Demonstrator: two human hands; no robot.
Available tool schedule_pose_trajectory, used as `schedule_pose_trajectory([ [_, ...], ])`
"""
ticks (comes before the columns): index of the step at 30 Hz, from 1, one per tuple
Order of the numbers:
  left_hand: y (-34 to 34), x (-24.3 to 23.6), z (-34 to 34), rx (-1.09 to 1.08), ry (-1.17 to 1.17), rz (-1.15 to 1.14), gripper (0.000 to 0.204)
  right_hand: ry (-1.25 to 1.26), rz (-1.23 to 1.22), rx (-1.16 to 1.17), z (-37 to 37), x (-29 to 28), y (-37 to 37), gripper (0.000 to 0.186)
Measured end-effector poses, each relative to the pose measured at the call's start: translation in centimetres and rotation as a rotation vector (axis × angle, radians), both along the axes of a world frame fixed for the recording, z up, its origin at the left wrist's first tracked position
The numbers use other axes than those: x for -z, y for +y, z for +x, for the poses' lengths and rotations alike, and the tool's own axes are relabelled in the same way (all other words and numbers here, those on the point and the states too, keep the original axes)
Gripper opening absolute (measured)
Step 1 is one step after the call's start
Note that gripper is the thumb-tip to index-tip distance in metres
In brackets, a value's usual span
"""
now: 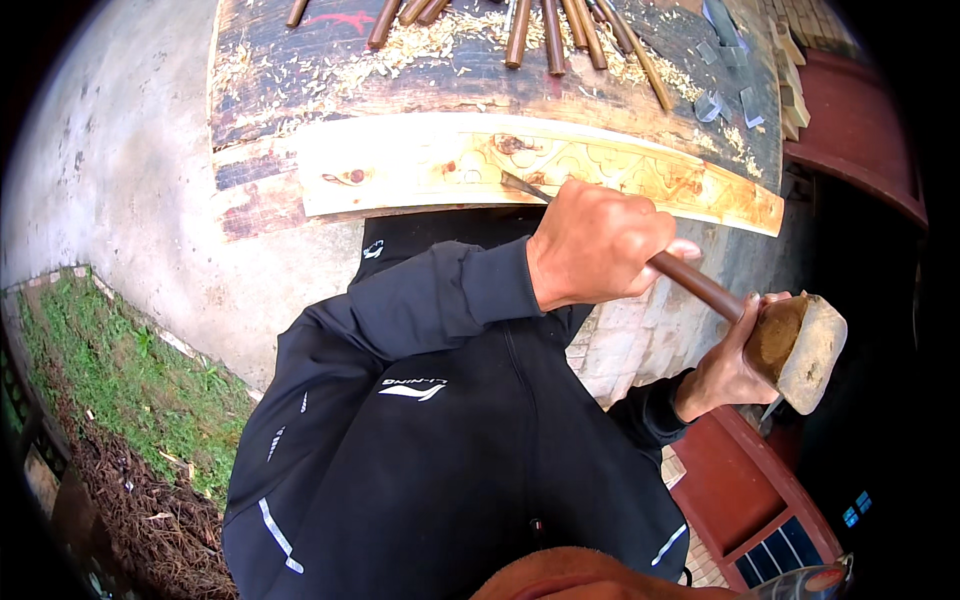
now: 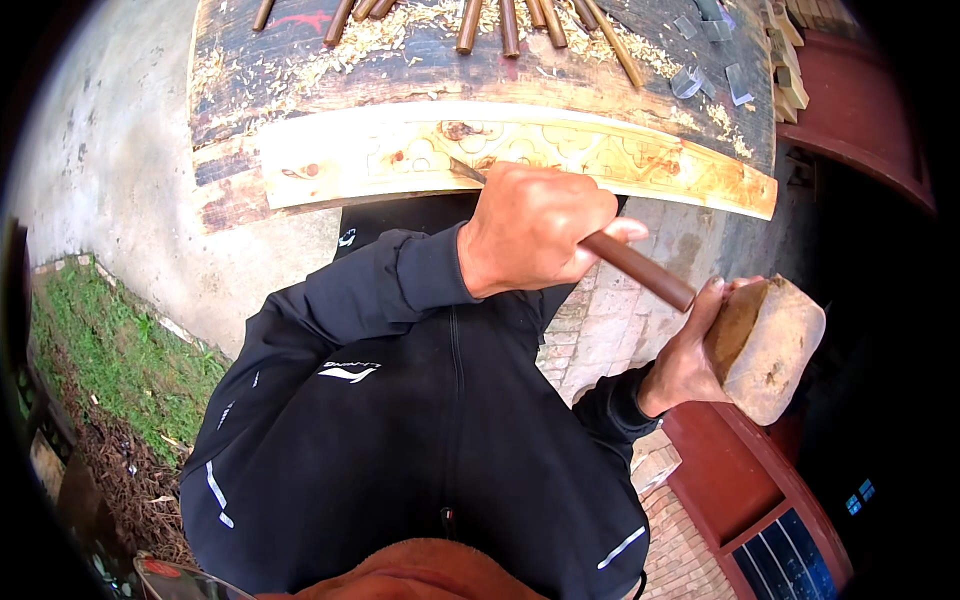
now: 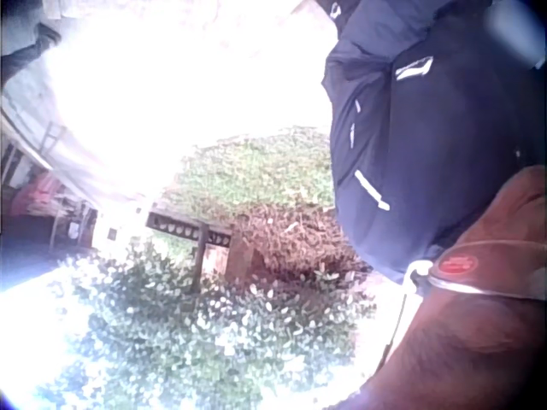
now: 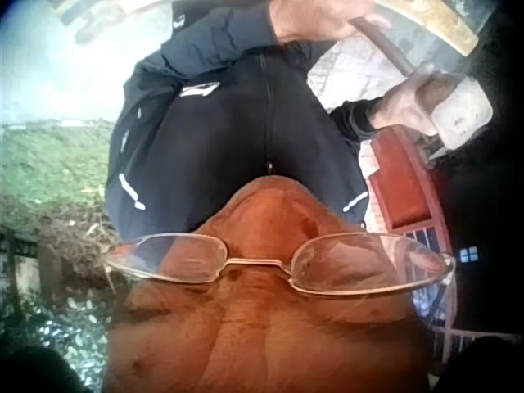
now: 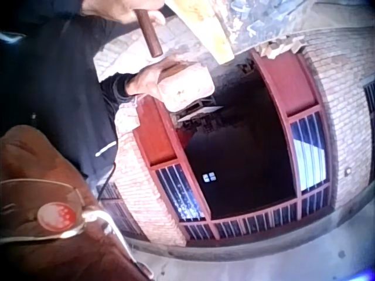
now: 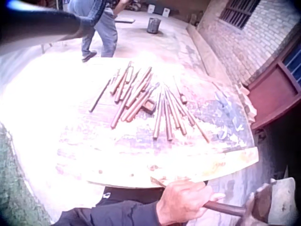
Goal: The person carves a decorative pattern into a rectangular wooden plank using a chisel and a wooden mallet. They repeatedly strike the chisel to remove wood shavings and refine the design on the plank's surface.
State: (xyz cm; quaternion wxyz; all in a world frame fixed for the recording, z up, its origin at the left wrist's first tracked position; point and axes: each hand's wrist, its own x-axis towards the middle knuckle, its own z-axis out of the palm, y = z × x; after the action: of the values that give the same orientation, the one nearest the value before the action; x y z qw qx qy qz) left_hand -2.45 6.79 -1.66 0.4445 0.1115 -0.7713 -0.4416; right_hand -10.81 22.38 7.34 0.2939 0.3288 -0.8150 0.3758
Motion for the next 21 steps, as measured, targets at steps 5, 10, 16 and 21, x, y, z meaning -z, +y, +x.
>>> schedule_pose_trajectory([
  [5, -0.8, -0.4, -0.3, -0.017, -0.014, 0.065, 0.040, 0.057, 0.047, -0.035, -0.8, 0.4, 1.0, 0.046],
  [10, -1.0, -0.1, 0.6, 0.026, 0.051, 0.009, 0.044, 0.039, 0.018, -0.103, -0.2, -0.4, 0.3, 0.042],
  [16, -0.8, 0.1, 0.9, -0.004, 0.125, 0.011, 0.044, 0.033, -0.052, -0.075, 0.1, -1.2, -0.2, 0.052],
  [21, -0.9, 0.2, 0.4, -0.059, 0.141, 0.031, 0.040, 0.066, -0.001, -0.135, -0.7, -0.5, 0.0, 0.052],
])
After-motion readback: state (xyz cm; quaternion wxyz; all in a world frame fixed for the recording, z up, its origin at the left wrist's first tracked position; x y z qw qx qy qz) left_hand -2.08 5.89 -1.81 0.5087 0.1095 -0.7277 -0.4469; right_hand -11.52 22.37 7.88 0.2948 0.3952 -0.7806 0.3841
